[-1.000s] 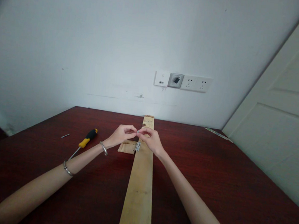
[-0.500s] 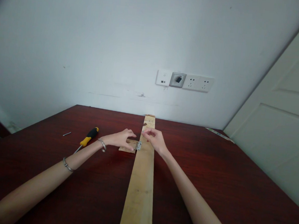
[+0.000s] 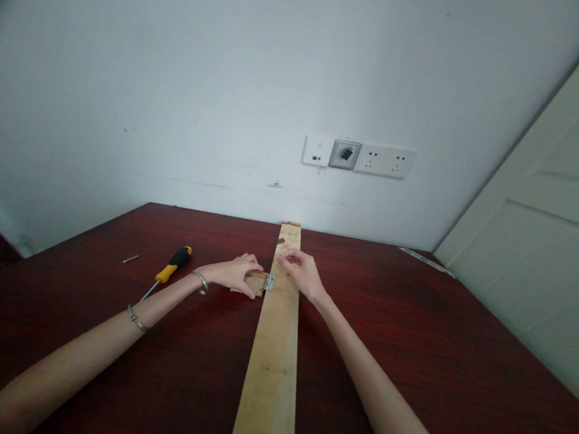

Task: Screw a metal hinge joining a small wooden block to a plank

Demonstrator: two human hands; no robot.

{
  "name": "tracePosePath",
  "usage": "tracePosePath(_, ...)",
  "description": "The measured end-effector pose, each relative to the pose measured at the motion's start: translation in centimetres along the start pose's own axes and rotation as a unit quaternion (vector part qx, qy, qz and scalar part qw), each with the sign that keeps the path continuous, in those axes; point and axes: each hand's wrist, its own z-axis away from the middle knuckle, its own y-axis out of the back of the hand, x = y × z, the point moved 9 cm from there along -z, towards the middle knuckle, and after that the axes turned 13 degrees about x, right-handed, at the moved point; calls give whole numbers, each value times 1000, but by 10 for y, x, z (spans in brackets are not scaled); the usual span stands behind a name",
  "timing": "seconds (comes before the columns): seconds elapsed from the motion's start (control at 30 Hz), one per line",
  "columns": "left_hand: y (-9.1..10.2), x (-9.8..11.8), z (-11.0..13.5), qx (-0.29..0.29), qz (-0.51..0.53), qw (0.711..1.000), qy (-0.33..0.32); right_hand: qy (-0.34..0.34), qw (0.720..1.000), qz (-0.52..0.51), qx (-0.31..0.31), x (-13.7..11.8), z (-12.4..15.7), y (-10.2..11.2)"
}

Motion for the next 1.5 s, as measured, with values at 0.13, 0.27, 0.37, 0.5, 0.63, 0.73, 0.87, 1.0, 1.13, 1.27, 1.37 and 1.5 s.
tracePosePath(0.13,3,1,0,10,10,1000,-12,-3,1000,4,5,3,-1,2)
tracePosePath(0.27,5,2,1,9,22,1000,-16,-1,1000,3,5,3,0,1)
tracePosePath(0.37,5,1,2,4,21,1000,-10,2,1000,11,1,2,1,0)
tracePosePath(0.5,5,1,2,0,20,1000,-6,15,999,30,-7,2,3,-3)
tracePosePath(0.63,8,4,2,8,26,1000,-6,39,998,50,-9,2,3,-3)
tracePosePath(0.73,9,8,2,12,30,999,-13,51,997,66,-7,3,3,-3)
tracePosePath(0.87,10,10,2,17,23,999,-14,59,995,80,-9,5,4,-6)
tracePosePath(1.0,11,10,2,16,10,1000,-12,72,993,90,-13,7,5,-14)
tracePosePath(1.13,11,10,1,18,-5,1000,-15,81,992,94,-34,11,6,-25)
tracePosePath(1.27,11,10,0,21,-13,1000,-19,115,988,101,-35,12,8,-28)
tracePosePath(1.37,11,10,0,23,-11,999,-22,119,986,111,-34,17,8,-28)
tracePosePath(1.5,11,9,0,29,-7,999,-26,127,983,131,-38,19,7,-29)
